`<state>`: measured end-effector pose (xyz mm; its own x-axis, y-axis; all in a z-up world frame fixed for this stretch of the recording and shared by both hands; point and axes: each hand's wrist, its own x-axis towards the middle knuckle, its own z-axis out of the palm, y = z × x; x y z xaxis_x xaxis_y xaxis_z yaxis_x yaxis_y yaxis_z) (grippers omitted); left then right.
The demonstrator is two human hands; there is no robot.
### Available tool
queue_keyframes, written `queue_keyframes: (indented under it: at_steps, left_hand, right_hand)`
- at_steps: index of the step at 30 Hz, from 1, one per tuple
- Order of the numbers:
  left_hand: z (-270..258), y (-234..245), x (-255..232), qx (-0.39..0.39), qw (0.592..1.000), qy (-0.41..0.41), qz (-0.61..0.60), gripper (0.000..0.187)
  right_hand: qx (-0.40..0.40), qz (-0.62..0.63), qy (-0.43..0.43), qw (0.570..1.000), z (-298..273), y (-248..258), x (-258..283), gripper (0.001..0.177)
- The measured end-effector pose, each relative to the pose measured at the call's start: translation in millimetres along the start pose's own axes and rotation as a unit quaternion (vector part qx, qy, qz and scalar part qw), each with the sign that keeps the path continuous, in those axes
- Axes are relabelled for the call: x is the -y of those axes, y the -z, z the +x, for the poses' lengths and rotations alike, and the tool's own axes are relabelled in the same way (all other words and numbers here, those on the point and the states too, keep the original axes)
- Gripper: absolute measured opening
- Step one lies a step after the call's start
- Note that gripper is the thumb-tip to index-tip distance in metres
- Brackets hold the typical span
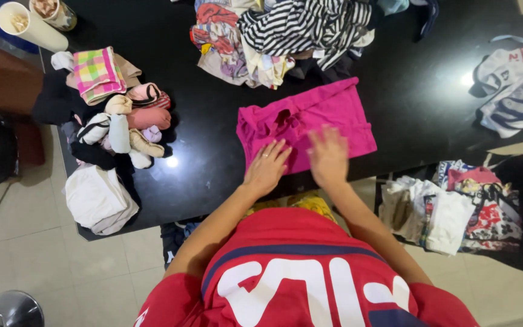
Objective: Folding a variety of garments including a pink shirt, a striped shirt, and shorts on a dark tabletop.
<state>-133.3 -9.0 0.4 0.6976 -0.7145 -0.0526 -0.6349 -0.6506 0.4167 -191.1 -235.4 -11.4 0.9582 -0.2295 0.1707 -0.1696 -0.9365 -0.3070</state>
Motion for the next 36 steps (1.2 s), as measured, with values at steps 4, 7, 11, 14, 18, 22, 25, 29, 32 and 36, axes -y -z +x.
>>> queue_keyframes:
  at_steps: [4,7,11,14,18,22,25,29,32,36]
  left_hand:
    - [-9,5,3,0.042,0.997,-0.008,0.07,0.063]
    - [-15,3,6,0.078,0.992,0.023,0.101,0.068]
    - [-10,-10,12,0.031,0.995,0.029,0.089,0.067]
    - [2,-10,12,-0.01,0.997,0.054,0.053,0.063]
    - [43,9,12,-0.061,0.991,0.104,0.052,0.053]
    - [91,36,44,-0.123,0.968,0.14,0.17,0.055]
    - [108,67,44,-0.176,0.941,0.177,0.229,0.068]
    - [93,54,29,-0.249,0.932,0.239,0.113,0.049]
    - [60,28,18,-0.212,0.922,0.318,0.06,0.034]
    - [22,16,3,-0.147,0.878,0.453,0.046,0.043]
  right_hand:
    - [0.091,0.072,0.095,0.989,2,-13,-17,0.058]
    - [0.143,-0.005,0.085,0.986,10,-9,-58,0.065]
    - [0.088,-0.034,0.006,0.996,28,-2,-99,0.064]
    - [0.083,-0.045,0.008,0.996,45,4,-100,0.061]
    - [0.101,-0.042,0.132,0.985,84,6,-77,0.042]
    - [0.182,-0.075,0.226,0.954,137,8,-74,0.039]
    - [0.144,-0.155,0.174,0.962,155,5,-93,0.059]
    - [0.043,-0.051,0.147,0.987,146,14,-104,0.053]
    - [0.115,-0.009,0.211,0.971,117,7,-109,0.039]
    - [0.131,0.029,0.214,0.967,90,11,-112,0.043]
